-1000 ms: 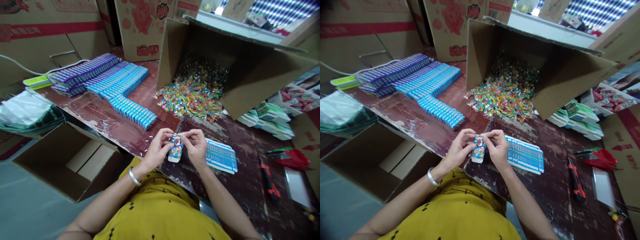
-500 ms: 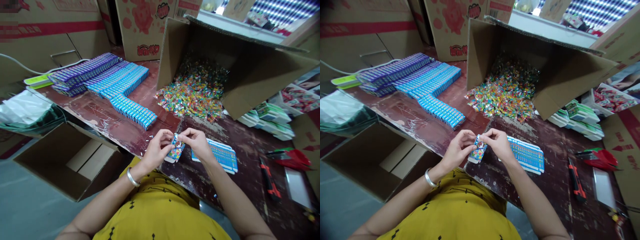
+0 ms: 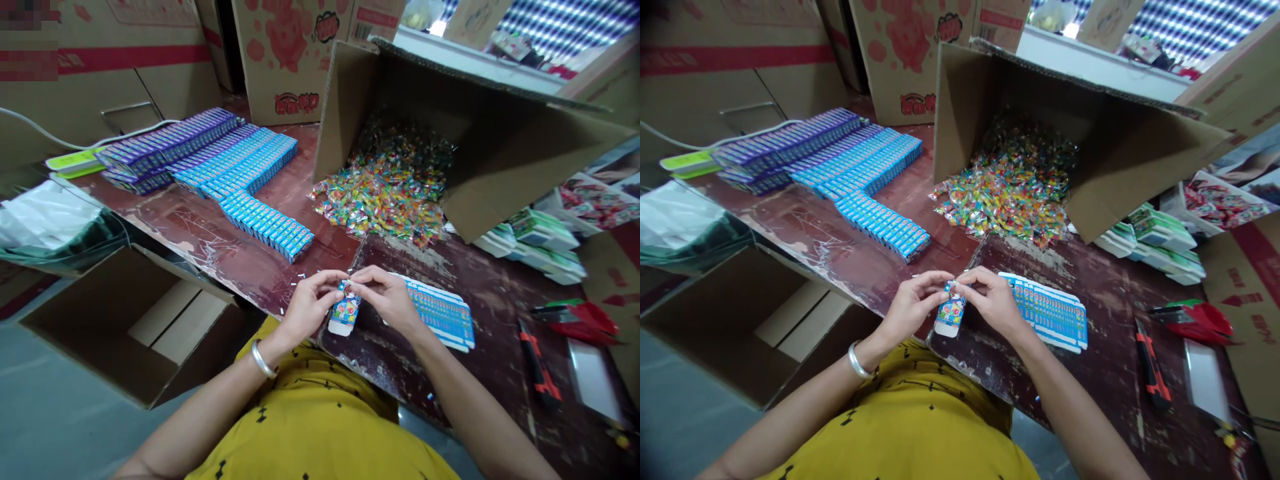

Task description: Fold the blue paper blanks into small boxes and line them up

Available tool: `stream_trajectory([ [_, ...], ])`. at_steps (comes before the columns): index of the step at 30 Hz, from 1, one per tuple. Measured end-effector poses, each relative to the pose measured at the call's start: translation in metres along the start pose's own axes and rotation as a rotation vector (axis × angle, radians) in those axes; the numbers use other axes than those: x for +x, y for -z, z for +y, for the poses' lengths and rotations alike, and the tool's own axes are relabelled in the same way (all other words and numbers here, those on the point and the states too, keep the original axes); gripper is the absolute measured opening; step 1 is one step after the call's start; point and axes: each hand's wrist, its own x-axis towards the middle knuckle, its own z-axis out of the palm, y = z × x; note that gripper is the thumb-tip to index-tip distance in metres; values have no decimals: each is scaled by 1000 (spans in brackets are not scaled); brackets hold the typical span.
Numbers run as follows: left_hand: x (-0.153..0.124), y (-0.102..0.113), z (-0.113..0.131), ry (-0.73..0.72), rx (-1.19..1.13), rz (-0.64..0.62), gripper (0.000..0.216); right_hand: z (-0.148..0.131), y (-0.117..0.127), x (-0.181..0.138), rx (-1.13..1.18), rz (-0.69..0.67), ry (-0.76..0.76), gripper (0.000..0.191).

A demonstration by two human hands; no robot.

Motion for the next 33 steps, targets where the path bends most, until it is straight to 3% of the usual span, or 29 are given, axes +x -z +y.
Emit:
stream_trajectory([
  [2, 3, 1, -3, 7, 1, 19, 28, 12, 12, 19, -79, -45, -15, 22],
  [4, 6, 4, -7, 16, 32, 57, 25, 28, 25, 48, -259, 70, -27, 24],
  [6, 7, 6, -12, 26, 106, 97, 27, 45, 34, 79, -599, 142, 11, 23],
  [8, 7, 8, -17, 60, 150, 114, 29, 60, 38, 108, -833, 97, 48, 25],
  [12, 1, 14, -20, 191, 41, 66, 40, 76, 33, 138, -954, -32, 115, 31],
  [15, 0, 19, -18, 269, -12, 21, 50, 81, 29, 141, -1026, -80, 123, 23],
  [18, 3, 24, -20, 304, -50, 19, 43, 83, 30, 139, -1084, -104, 120, 28],
  [22, 4, 24, -26, 280, -84, 31, 37, 83, 33, 140, -1146, -124, 107, 38],
  [29, -1, 28, -24, 243, -144, 41, 25, 68, 27, 128, -1206, -220, 123, 18],
  [33, -4, 32, -27, 212, -95, 41, 33, 63, 26, 115, -1174, -219, 137, 25],
])
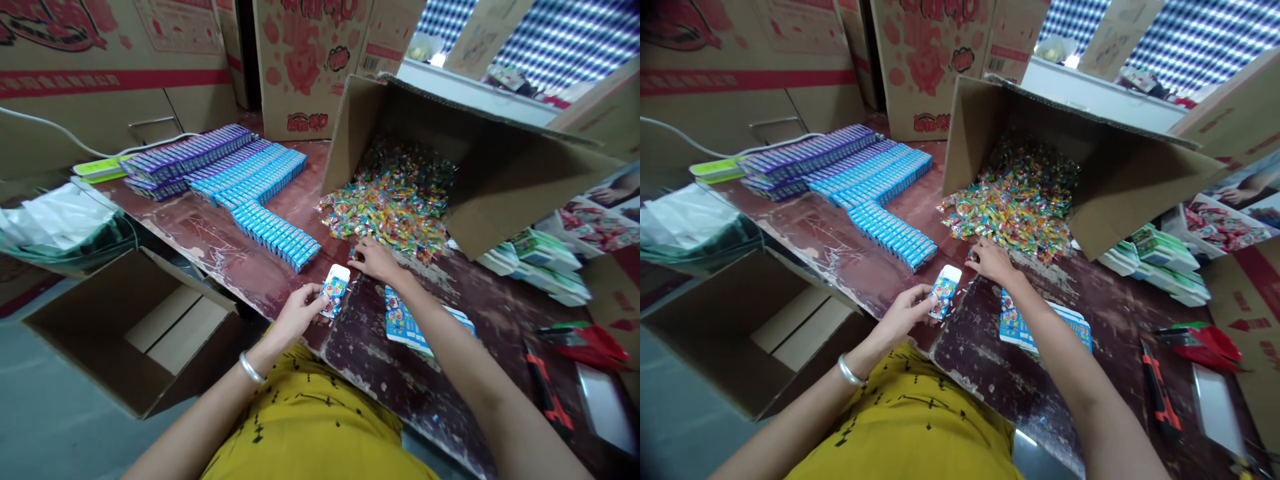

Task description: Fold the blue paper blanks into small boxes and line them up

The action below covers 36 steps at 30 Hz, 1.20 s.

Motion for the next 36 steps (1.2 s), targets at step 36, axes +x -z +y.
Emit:
stream_trajectory([
  [36, -1, -30, 21, -321, 162, 97, 57, -89, 30, -79, 1292, 327, -213, 35],
])
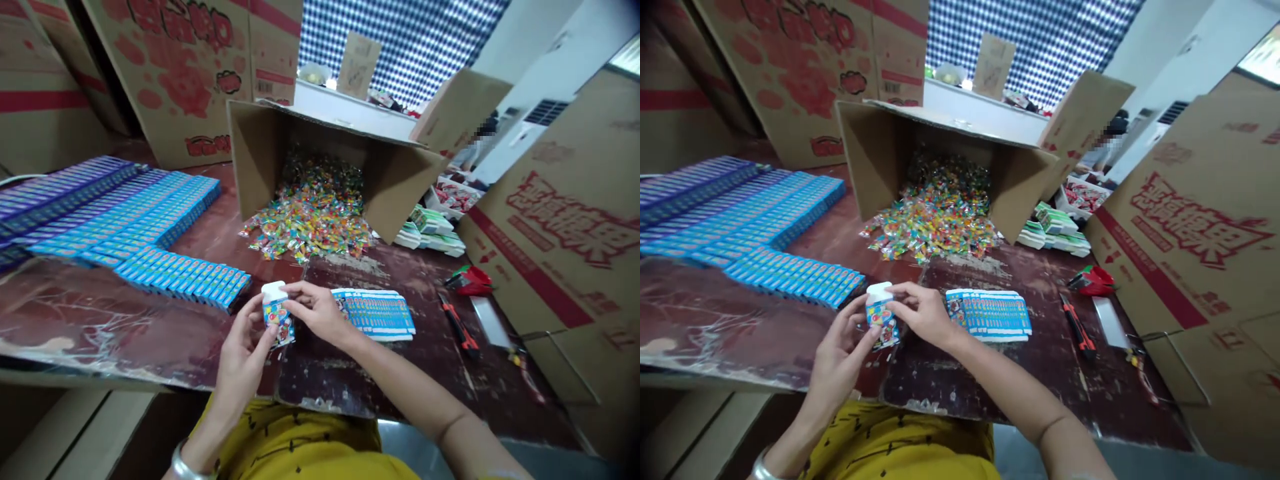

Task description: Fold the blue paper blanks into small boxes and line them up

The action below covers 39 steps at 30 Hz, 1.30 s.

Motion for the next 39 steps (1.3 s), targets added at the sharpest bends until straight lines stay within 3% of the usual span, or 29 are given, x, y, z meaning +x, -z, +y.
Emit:
stream_trajectory([
  [5, -2, 0, -8, 53, 32, -61, 36, 1, -4, -9, -53, 35, 67, 18],
  [9, -1, 0, -7, 53, -1, -41, 35, -3, -6, -11, -44, 60, 105, 14],
  [12, 0, -3, -4, 71, -84, 11, 44, -1, -8, -9, 77, 108, 53, 24],
  [15, -1, -4, -5, 119, -111, 25, 48, 2, -8, -4, 124, 70, 13, 25],
  [20, -7, -4, -5, -1, 100, 43, 38, 2, 2, 0, 146, -42, -110, 24],
  [27, -10, -2, 1, 4, 148, -69, 44, 6, 10, 6, 167, -67, -223, 26],
  [32, -11, 1, 2, 17, 145, -118, 43, 0, 6, -3, -69, -20, -74, 26],
  [35, -8, 5, 0, -5, 135, -60, 34, -8, 8, -10, -262, -122, 64, 24],
  [36, -6, 6, -1, -14, 134, -36, 32, -11, 9, -12, -346, -189, 117, 28],
  [39, -3, 10, -3, -21, 175, 8, 30, -18, 7, -17, -659, -330, 275, 75],
])
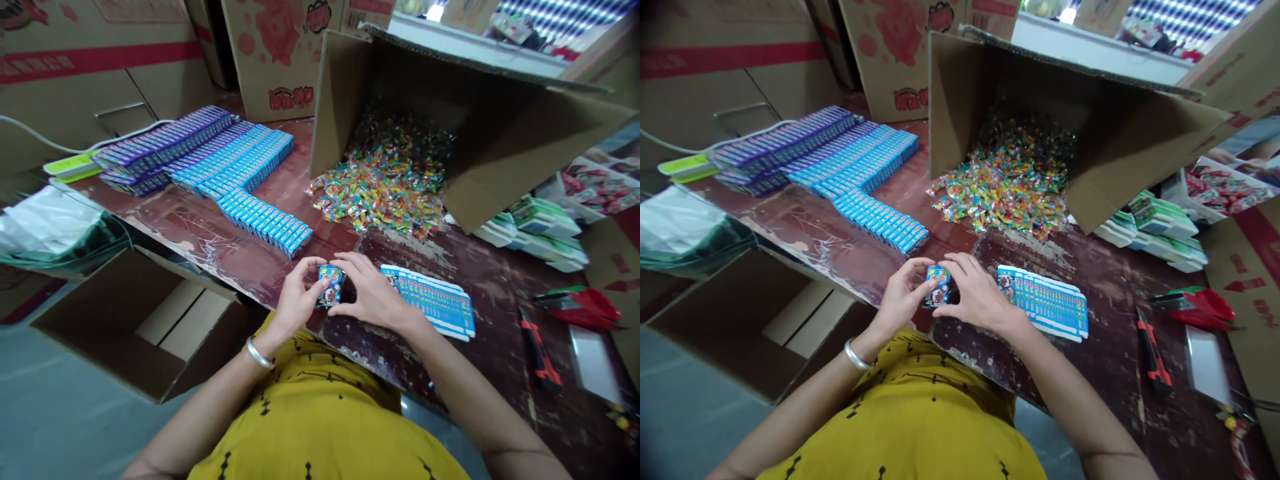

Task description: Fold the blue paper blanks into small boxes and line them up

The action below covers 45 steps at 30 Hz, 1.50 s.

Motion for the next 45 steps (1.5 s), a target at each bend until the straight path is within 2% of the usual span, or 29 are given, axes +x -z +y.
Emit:
stream_trajectory([
  [2, 1, 0, -1, 10, 66, 27, 31, -5, -4, 1, -167, -21, 39, 88],
  [5, 2, 1, -3, 7, 168, 96, 36, -7, -19, 6, -238, -3, 43, 80],
  [9, 5, 12, -7, -19, 239, 158, 43, 11, -42, 23, -46, 119, -64, 66],
  [12, 6, 25, -7, -33, 315, 233, 35, 30, -54, 44, 129, 235, -229, 70],
  [16, 3, 37, -11, -46, 500, 183, 18, 45, -71, 74, 124, 310, -300, 77],
  [22, -3, 36, -23, -101, 738, 102, 14, 45, -92, 91, -95, 271, -290, 82],
  [24, -4, 32, -25, -122, 766, 53, 16, 47, -83, 86, -96, 234, -270, 93],
  [26, -5, 24, -25, -172, 774, -33, 17, 52, -63, 75, -92, 205, -233, 96],
  [27, -6, 18, -24, -210, 778, -96, 17, 57, -50, 67, -102, 210, -221, 91],
  [30, -9, -9, -22, -391, 780, -361, 22, 80, -4, 35, -206, 295, -264, 49],
  [32, -12, -33, -22, -555, 756, -530, 28, 97, 21, 11, -326, 282, -322, 28],
  [35, -16, -68, -28, -771, 766, -690, 41, 118, 39, -20, -450, 138, -359, 25],
  [37, -18, -85, -33, -834, 825, -738, 49, 126, 39, -36, -479, 57, -319, 24],
  [39, -20, -94, -37, -841, 880, -748, 52, 130, 34, -45, -484, 41, -253, 26],
  [43, -23, -95, -40, -830, 888, -735, 52, 127, 31, -51, -455, 154, -134, 25],
  [45, -23, -92, -36, -814, 869, -721, 50, 120, 34, -49, -405, 225, -126, 20],
])
